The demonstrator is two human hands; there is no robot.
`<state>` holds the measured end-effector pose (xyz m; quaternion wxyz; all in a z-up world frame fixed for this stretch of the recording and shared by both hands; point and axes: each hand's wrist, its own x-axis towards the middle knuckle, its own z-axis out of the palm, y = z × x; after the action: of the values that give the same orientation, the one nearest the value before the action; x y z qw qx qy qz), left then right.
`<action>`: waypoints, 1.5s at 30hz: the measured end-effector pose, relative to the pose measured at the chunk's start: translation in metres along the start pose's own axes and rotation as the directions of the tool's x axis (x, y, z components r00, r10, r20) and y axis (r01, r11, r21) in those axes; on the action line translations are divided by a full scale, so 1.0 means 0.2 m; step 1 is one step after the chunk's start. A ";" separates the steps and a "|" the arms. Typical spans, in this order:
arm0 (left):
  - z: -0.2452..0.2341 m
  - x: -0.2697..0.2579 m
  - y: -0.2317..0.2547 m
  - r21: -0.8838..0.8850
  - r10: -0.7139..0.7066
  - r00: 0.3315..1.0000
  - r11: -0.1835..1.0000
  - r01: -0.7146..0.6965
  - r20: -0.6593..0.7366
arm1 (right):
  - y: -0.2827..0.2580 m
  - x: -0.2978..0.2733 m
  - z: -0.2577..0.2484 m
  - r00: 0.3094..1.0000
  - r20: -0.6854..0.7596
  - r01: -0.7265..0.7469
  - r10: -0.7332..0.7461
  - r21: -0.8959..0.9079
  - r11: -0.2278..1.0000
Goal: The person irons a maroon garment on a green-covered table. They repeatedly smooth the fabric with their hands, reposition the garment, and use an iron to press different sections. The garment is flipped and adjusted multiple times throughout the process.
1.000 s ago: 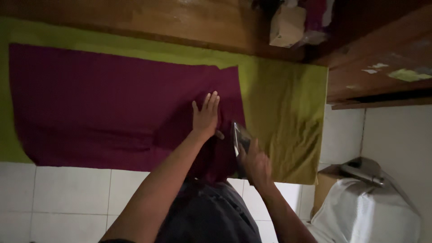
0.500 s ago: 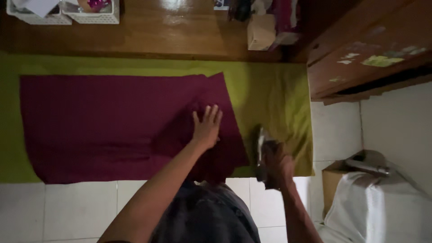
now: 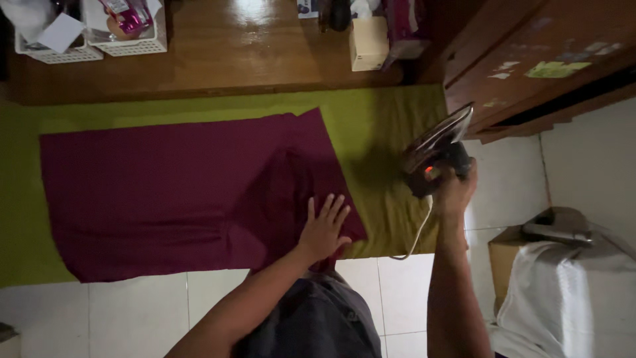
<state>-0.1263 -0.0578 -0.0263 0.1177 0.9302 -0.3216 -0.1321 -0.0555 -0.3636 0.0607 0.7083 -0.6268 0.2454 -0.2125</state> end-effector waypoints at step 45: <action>-0.15 -0.14 -0.50 -0.554 -0.764 0.629 0.589 0.588 -0.145 | 0.74 -0.99 0.06 0.990 -0.042 -0.131 0.136 -0.640 0.757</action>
<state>-0.0814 0.0415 -0.0243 0.3298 0.9325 0.1336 -0.0616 -0.2061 -0.2150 -0.0680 0.4662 -0.8124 0.3447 -0.0630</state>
